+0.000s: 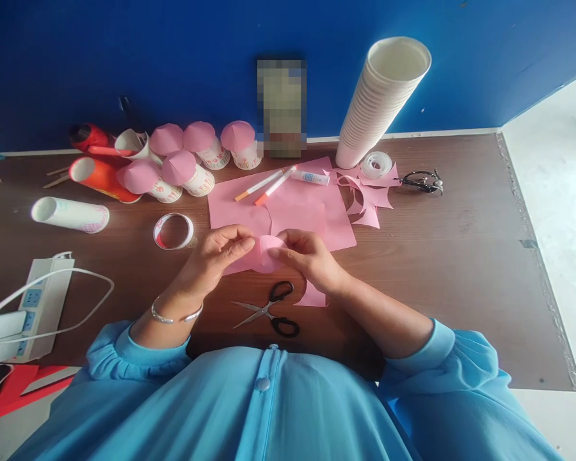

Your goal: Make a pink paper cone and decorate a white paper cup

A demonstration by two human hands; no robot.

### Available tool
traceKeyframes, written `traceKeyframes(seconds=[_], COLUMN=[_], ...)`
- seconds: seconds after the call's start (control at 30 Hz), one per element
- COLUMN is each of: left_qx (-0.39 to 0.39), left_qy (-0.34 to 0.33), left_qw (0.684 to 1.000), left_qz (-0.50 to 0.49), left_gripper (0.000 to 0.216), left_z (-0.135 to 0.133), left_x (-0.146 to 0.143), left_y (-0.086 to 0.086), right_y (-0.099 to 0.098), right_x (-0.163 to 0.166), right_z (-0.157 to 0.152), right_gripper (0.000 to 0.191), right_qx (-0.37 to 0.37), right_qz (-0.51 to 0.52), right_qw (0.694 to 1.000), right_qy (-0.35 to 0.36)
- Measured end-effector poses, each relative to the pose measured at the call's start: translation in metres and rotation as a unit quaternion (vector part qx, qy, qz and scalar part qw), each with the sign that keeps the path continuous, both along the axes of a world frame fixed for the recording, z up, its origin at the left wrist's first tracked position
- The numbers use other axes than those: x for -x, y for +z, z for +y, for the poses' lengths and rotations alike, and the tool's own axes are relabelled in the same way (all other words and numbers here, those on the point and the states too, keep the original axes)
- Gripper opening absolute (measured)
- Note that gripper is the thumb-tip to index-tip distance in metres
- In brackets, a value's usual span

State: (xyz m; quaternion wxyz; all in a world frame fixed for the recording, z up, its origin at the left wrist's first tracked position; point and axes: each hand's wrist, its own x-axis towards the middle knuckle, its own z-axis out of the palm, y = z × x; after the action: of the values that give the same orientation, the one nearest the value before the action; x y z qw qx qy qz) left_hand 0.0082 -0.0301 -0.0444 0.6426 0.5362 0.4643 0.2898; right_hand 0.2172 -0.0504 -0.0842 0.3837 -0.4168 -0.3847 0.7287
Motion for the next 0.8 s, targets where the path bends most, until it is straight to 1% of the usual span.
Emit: traceKeyframes(seconds=[0.1, 0.2, 0.37, 0.6, 0.7, 0.8], left_qx=[0.000, -0.020, -0.047, -0.031, -0.021, 0.005], left_qy=[0.003, 0.002, 0.004, 0.011, 0.013, 0.005], left_qw=[1.000, 1.000, 0.998, 0.999, 0.999, 1.000], left_qz=[-0.005, 0.006, 0.031, 0.032, 0.026, 0.007], left_gripper=[0.035, 0.034, 0.039, 0.046, 0.044, 0.038], left_z=[-0.0003, -0.0005, -0.0006, -0.0001, 0.0004, 0.0010], left_x=[-0.0025, -0.0039, -0.0026, -0.0028, -0.0025, -0.0013], left_y=[0.0012, 0.0003, -0.0004, -0.0003, -0.0019, -0.0025], right_y=[0.0015, 0.0044, 0.0065, 0.0036, 0.0032, 0.0031], right_x=[-0.0006, -0.0012, -0.0022, -0.0036, -0.0041, -0.0043], right_z=[0.0010, 0.0021, 0.0026, 0.0023, 0.0027, 0.0030], right_gripper=[0.035, 0.034, 0.034, 0.033, 0.034, 0.036], right_qx=[-0.026, -0.048, -0.052, -0.035, -0.039, -0.030], right_qz=[-0.013, -0.026, -0.043, -0.037, -0.041, -0.038], right_qw=[0.999, 0.998, 0.997, 0.998, 0.998, 0.999], right_qy=[0.015, 0.029, 0.031, 0.022, 0.021, 0.023])
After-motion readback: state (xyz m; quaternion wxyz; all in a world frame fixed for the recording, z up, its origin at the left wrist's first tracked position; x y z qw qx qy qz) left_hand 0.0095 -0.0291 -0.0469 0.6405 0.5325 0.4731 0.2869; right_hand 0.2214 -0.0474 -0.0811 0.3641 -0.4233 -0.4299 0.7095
